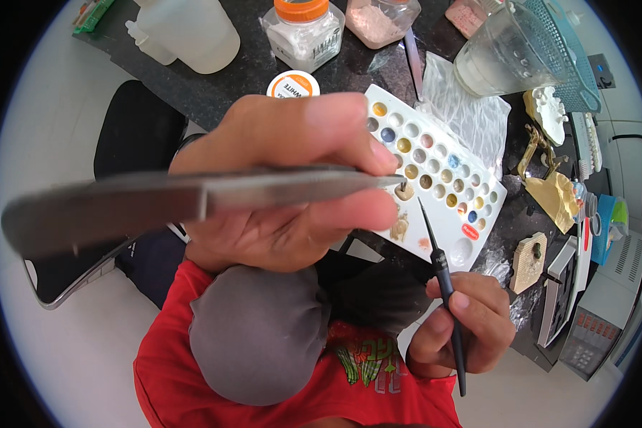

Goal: The person holds a dental prosthetic with tweezers and applies pigments to it using a brush dipped into a color palette.

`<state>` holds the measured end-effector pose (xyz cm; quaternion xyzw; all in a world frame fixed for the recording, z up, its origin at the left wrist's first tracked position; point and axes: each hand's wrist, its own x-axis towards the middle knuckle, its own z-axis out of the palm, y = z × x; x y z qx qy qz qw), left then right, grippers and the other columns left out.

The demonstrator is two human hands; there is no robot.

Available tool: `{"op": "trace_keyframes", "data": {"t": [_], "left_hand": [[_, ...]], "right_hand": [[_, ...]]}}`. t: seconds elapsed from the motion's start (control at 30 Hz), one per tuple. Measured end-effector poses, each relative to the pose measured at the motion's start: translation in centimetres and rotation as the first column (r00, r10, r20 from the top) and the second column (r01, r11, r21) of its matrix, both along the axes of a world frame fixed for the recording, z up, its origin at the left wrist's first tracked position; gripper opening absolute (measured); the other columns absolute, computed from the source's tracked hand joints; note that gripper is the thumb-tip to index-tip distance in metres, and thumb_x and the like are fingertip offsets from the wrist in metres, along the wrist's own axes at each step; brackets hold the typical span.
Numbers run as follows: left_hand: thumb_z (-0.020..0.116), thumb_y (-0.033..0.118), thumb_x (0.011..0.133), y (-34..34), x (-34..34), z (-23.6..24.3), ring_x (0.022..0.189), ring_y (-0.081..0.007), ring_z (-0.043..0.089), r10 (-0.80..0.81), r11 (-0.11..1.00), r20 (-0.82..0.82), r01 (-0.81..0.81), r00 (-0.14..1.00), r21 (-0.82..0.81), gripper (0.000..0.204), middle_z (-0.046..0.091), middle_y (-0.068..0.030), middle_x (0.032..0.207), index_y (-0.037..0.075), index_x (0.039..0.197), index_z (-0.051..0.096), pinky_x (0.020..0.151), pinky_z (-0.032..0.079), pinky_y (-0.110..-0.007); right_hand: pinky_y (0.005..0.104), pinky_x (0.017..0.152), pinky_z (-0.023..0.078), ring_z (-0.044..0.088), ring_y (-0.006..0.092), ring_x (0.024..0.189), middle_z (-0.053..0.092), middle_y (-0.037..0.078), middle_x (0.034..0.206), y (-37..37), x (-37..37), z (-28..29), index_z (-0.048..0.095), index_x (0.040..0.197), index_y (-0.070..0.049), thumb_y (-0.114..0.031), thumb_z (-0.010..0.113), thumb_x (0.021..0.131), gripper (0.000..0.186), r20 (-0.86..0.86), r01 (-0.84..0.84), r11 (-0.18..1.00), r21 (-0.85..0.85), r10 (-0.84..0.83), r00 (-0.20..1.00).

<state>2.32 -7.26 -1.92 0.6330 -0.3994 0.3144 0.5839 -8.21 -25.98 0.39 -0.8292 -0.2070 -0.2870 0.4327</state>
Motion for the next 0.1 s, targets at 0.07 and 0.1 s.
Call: {"op": "trace_keyframes", "data": {"t": [0.07,0.1], "left_hand": [[0.058,0.023,0.087,-0.99,-0.48,-0.15,0.060,-0.0201,0.060,0.040,0.992,-0.097,-0.051,0.995,-0.118,0.048,0.057,-0.0144,0.082,0.001,0.122,0.035,0.046,0.055,-0.030],[0.058,0.023,0.087,-1.07,-0.43,-0.15,0.060,-0.0201,0.060,0.036,0.992,-0.095,-0.048,0.995,-0.119,0.048,0.057,-0.0144,0.082,0.001,0.122,0.035,0.046,0.055,-0.030]], "right_hand": [[0.0250,0.047,0.048,0.059,0.0192,0.053,0.059,0.010,0.070,-0.44,-0.03,-0.14,0.054,0.093,0.000,-0.003,0.066,0.070,0.026,0.025,-0.014,0.999,0.041,0.013,1.000],[0.0252,0.047,0.048,0.059,0.0192,0.053,0.058,0.011,0.070,-0.59,-0.06,-0.18,0.054,0.093,0.000,-0.003,0.066,0.070,0.026,0.034,-0.018,0.999,0.044,0.016,0.999]]}}
